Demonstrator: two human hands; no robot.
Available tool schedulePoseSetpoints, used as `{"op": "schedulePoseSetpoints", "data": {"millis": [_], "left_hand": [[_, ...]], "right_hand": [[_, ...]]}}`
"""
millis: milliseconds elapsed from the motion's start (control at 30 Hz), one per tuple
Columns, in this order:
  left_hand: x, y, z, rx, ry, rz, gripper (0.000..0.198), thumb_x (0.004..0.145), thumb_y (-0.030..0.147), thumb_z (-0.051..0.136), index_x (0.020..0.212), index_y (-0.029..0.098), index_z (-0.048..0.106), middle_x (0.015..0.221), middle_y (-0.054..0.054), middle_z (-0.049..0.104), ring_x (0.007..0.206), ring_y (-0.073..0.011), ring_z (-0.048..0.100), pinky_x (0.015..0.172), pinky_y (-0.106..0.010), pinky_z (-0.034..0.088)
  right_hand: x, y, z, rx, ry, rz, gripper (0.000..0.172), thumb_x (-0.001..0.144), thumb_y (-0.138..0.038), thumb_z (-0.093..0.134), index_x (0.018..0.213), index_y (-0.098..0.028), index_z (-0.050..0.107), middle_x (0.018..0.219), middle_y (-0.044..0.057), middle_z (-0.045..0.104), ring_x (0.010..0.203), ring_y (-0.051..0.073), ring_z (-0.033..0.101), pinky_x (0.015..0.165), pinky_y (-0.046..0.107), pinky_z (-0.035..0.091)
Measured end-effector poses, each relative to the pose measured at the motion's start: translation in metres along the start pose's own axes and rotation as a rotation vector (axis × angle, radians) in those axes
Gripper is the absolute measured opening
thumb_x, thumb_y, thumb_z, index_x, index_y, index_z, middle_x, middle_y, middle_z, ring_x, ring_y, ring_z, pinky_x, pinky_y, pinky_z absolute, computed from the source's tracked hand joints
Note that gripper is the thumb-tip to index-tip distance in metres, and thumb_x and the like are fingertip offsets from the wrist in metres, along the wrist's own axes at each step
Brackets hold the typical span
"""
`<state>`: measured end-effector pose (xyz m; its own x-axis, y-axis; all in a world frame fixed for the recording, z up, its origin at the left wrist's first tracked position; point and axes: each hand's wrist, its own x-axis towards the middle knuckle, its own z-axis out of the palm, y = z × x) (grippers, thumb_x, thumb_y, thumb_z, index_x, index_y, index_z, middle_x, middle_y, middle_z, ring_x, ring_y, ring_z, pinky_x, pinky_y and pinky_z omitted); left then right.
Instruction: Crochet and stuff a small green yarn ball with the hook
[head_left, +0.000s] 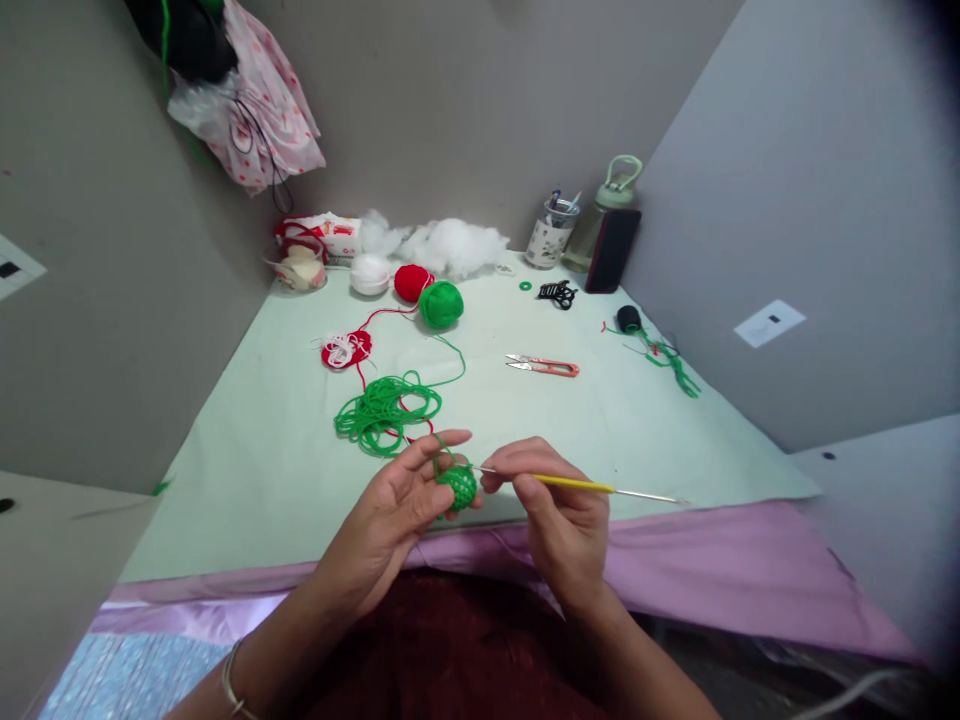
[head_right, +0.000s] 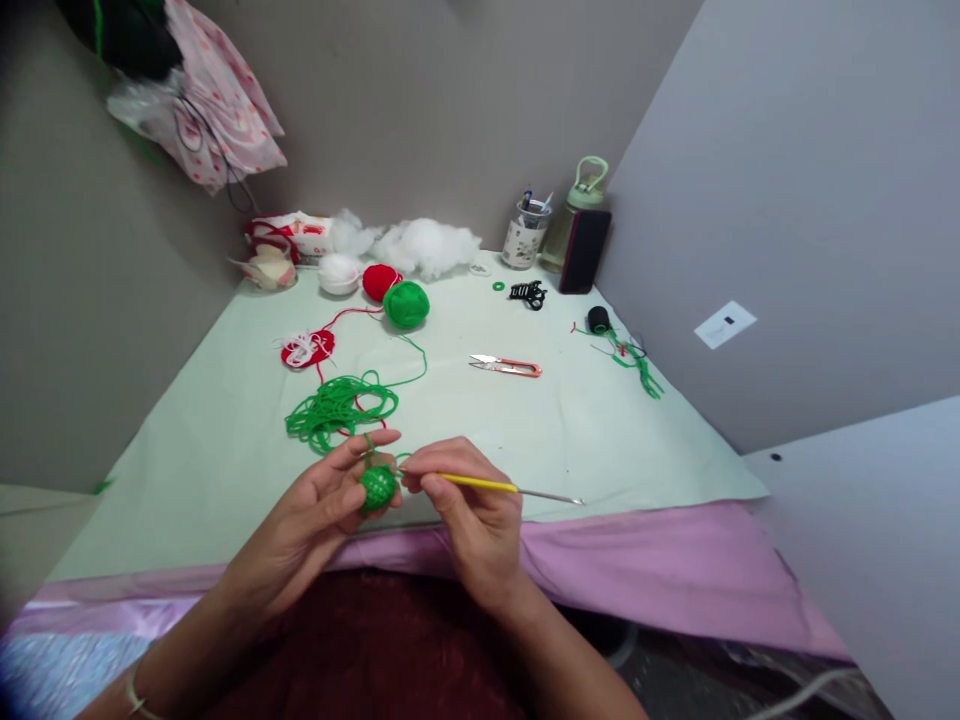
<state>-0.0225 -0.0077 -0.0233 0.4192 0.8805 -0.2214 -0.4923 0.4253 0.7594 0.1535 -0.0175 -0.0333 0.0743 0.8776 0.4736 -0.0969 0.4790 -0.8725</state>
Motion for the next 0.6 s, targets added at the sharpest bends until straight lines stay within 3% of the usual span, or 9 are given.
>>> {"op": "schedulePoseSetpoints", "data": {"millis": [133,300,433,600], "left_hand": [[0.0006,-0.0018,-0.004,0.056,-0.033,0.054,0.068,0.076,0.026,0.09,0.139,0.035,0.067,0.103,-0.001,0.066,0.1,-0.0161,0.063,0.095,-0.028,0.048],[-0.0004,0.0009,-0.0093,0.173,-0.101,0.101,0.074,0.075,0.019,0.089,0.142,0.041,0.064,0.102,0.001,0.064,0.099,-0.0155,0.063,0.093,-0.028,0.048],[-0.0011,0.0045,-0.0058,0.237,-0.059,0.122,0.074,0.076,0.02,0.089,0.143,0.038,0.063,0.1,0.001,0.061,0.097,-0.0164,0.062,0.09,-0.029,0.047],[-0.0036,0.0062,-0.0008,0.388,0.058,0.224,0.074,0.078,0.025,0.088,0.146,0.037,0.061,0.099,0.001,0.062,0.09,-0.0147,0.056,0.078,-0.026,0.041]], "right_hand": [[0.0013,0.0001,0.001,-0.004,-0.087,0.026,0.016,0.098,-0.025,0.068,0.102,-0.029,0.083,0.095,0.006,0.077,0.089,0.02,0.07,0.077,0.034,0.058],[-0.0023,0.0039,0.003,0.036,-0.081,0.056,0.015,0.097,-0.027,0.069,0.102,-0.031,0.083,0.098,0.006,0.079,0.087,0.02,0.07,0.074,0.034,0.058],[-0.0021,0.0088,0.0057,0.173,-0.01,0.142,0.013,0.097,-0.034,0.07,0.097,-0.028,0.083,0.092,0.006,0.079,0.073,0.017,0.067,0.061,0.03,0.055],[0.0049,0.0095,0.0091,0.242,0.02,0.211,0.016,0.094,-0.039,0.073,0.091,-0.025,0.081,0.087,0.006,0.079,0.071,0.016,0.066,0.061,0.028,0.054]]}}
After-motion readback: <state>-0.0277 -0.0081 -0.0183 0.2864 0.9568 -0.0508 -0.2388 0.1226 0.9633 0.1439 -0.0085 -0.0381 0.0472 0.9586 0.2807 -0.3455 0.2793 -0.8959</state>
